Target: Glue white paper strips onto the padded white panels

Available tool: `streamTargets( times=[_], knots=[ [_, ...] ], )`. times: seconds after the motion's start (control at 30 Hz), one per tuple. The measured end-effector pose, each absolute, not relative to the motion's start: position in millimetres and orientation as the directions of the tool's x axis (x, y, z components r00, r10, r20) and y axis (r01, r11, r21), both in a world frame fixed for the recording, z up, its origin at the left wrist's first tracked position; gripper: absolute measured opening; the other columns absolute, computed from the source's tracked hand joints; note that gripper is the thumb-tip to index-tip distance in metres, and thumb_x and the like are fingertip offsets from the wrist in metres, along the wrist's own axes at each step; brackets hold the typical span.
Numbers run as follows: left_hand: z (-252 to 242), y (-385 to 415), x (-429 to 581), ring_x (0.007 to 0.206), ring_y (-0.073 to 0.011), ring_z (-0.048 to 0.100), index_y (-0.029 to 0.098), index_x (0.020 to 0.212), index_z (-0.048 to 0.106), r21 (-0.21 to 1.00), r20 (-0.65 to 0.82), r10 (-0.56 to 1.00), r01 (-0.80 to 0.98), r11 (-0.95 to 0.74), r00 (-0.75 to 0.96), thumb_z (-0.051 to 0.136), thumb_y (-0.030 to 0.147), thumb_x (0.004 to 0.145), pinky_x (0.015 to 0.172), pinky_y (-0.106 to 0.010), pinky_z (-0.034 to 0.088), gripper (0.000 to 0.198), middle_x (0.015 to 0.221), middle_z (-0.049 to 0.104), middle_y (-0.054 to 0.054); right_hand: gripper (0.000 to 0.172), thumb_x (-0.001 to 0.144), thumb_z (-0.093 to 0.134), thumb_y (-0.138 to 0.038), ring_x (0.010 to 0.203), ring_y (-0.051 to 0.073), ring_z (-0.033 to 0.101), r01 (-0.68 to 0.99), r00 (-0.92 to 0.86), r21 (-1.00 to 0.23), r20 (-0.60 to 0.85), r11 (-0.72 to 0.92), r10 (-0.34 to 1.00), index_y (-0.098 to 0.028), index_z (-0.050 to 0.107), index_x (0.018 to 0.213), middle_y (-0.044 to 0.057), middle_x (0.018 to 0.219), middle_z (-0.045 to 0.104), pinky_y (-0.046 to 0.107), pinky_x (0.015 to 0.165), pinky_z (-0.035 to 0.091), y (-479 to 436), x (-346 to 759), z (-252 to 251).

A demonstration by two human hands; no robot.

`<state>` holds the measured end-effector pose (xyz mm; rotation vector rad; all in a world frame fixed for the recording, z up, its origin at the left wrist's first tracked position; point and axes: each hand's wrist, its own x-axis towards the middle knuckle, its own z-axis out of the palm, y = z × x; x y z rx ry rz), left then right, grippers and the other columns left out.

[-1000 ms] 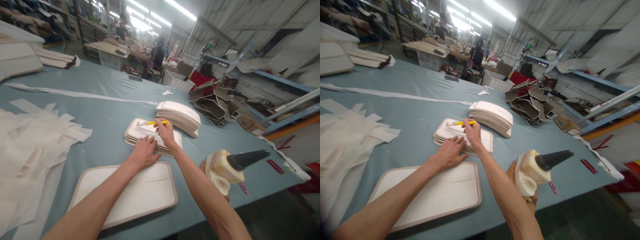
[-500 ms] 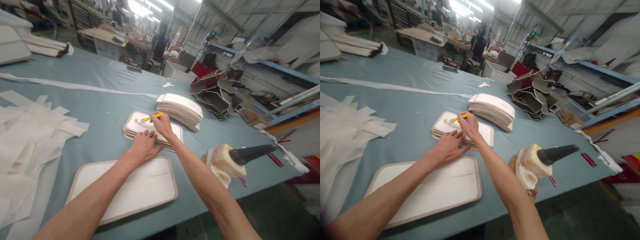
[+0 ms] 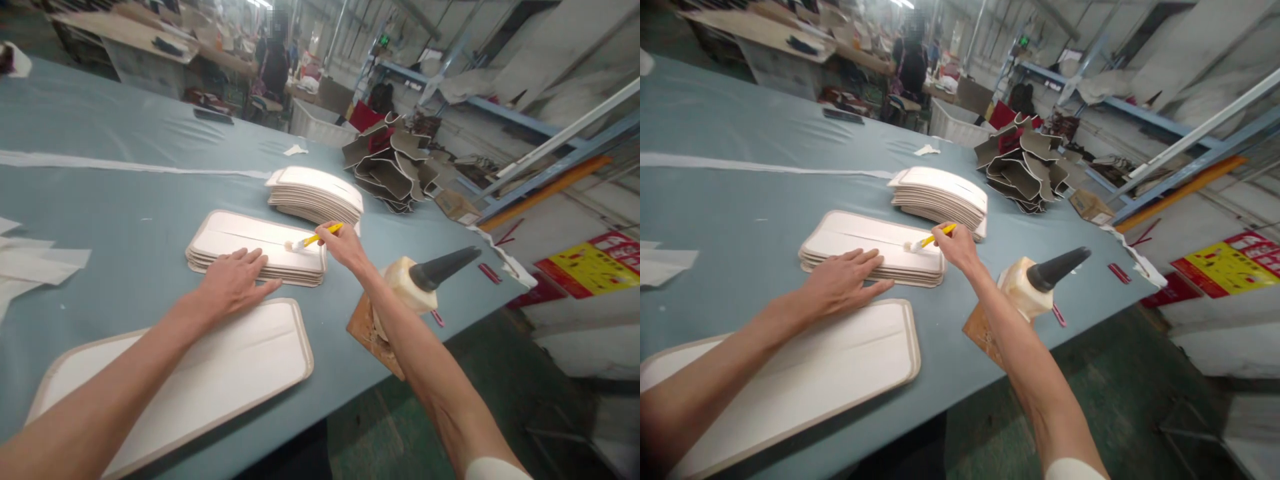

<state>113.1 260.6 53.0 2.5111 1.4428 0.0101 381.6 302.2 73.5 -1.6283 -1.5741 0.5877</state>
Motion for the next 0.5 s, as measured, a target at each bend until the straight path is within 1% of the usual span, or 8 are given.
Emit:
streamTargets(
  times=[0.27, 0.4, 0.5],
  knots=[
    [54.9, 261.9, 113.5, 0.162, -0.0363, 0.037, 0.017, 0.160, 0.048, 0.159, -0.156, 0.850, 0.862, -0.481, 0.503, 0.031, 0.071, 0.099, 0.131, -0.054, 0.035, 0.084, 0.174, 0.041, -0.013, 0.024, 0.080, 0.060, -0.039, 0.056, 0.014, 0.053, 0.579, 0.249, -0.815, 0.180, 0.003, 0.952, -0.020, 0.073, 0.078, 0.000, 0.063, 0.068, 0.026, 0.054, 0.040, 281.2, 436.2, 64.7],
    [52.2, 264.1, 113.3, 0.162, -0.0364, 0.038, 0.016, 0.160, 0.049, 0.131, -0.155, 0.853, 0.866, -0.482, 0.498, 0.027, 0.072, 0.098, 0.131, -0.055, 0.035, 0.086, 0.174, 0.041, -0.012, 0.023, 0.085, 0.056, -0.037, 0.059, 0.014, 0.056, 0.594, 0.272, -0.804, 0.223, 0.019, 0.936, -0.020, 0.071, 0.078, -0.001, 0.065, 0.067, 0.026, 0.059, 0.043, 278.4, 429.9, 58.0],
    [51.7, 266.3, 112.8, 0.162, -0.0367, 0.038, 0.017, 0.161, 0.048, 0.124, -0.160, 0.854, 0.868, -0.480, 0.495, 0.027, 0.072, 0.097, 0.131, -0.056, 0.036, 0.086, 0.174, 0.042, -0.012, 0.019, 0.085, 0.059, -0.033, 0.061, 0.015, 0.058, 0.625, 0.271, -0.780, 0.260, 0.036, 0.927, -0.021, 0.069, 0.074, -0.002, 0.063, 0.066, 0.027, 0.061, 0.042, 277.9, 420.3, 63.7]
  ],
)
